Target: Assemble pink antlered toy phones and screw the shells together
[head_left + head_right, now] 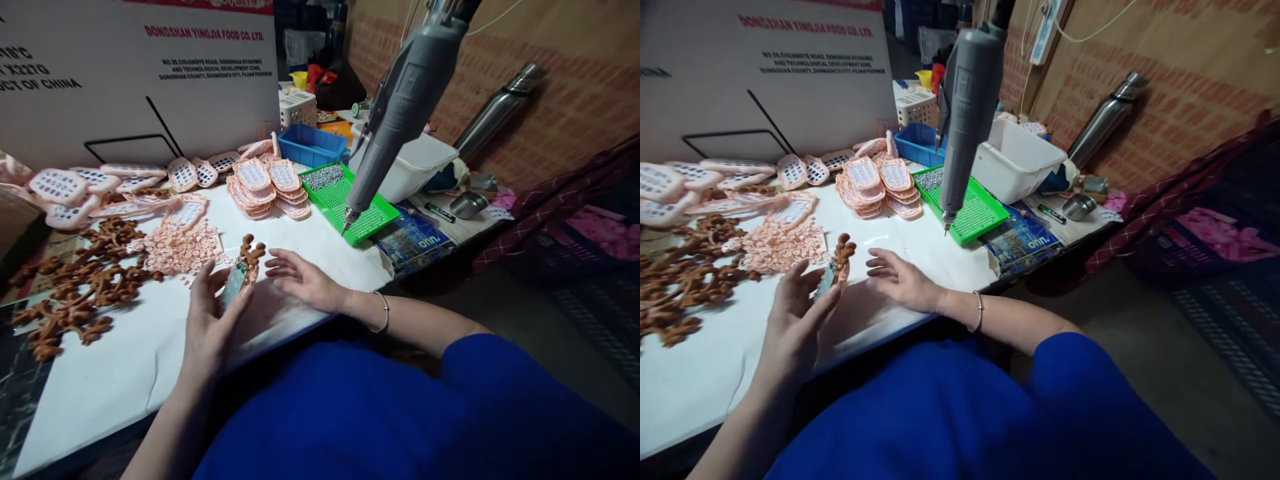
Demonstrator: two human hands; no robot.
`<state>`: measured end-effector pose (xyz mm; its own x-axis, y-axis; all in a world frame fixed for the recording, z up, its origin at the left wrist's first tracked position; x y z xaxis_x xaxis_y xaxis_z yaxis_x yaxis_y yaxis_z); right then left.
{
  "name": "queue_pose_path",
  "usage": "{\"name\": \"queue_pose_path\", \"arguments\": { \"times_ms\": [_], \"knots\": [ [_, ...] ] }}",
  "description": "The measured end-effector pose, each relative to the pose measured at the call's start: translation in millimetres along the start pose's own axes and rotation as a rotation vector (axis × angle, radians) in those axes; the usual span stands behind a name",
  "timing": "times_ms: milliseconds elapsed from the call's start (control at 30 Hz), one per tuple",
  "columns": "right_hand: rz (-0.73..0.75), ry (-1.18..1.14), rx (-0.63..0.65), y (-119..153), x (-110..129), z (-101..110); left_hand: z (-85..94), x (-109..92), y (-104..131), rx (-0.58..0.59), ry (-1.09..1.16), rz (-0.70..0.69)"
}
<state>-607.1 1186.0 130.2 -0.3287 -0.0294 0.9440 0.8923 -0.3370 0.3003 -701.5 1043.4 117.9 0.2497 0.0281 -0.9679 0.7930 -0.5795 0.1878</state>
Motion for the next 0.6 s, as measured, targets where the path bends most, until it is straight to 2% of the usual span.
{"name": "queue_pose_path", "arguments": {
  "times_ms": [100, 200, 267, 333, 433, 500, 600],
  "knots": [
    [0.058, -0.125, 0.112, -10.7, 7.7, -16.8, -32.2, -2.3, -9.6, 0.047, 0.284, 0.152],
    [0.071, -0.104, 0.052, -24.9, 15.8, -10.6, -66.3, -12.8, -19.6, 0.148, 0.514, 0.182],
    [0.069, -0.019, -0.005, -33.5, 23.4, 0.4, -79.2, -18.6, -27.0, 0.194, 0.572, 0.176],
    [0.098, 0.084, -0.055, -43.5, 37.8, 13.8, -82.1, -19.6, -35.4, 0.201, 0.557, 0.176],
    [0.147, 0.334, -0.131, -69.1, 70.9, 35.2, -71.3, -13.5, -48.8, 0.135, 0.495, 0.173],
    [0.110, 0.645, -0.205, -94.3, 93.3, 49.4, -63.2, -8.1, -55.7, 0.112, 0.467, 0.160],
    [0.053, 1.164, -0.320, -134.2, 123.0, 62.5, -58.9, -3.0, -60.0, 0.152, 0.449, 0.141]
  ]
}}
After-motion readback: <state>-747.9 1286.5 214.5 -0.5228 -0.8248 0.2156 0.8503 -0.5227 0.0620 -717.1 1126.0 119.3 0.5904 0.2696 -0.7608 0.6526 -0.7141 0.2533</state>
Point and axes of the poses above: each hand's wrist, its own y-axis away from the middle knuckle, its own z-axis out of the back of the hand, x = y × z, the point moved 7 cm from there along -y, towards the middle knuckle, and after that the axes turned 15 degrees about y, right-handed, at the moved point
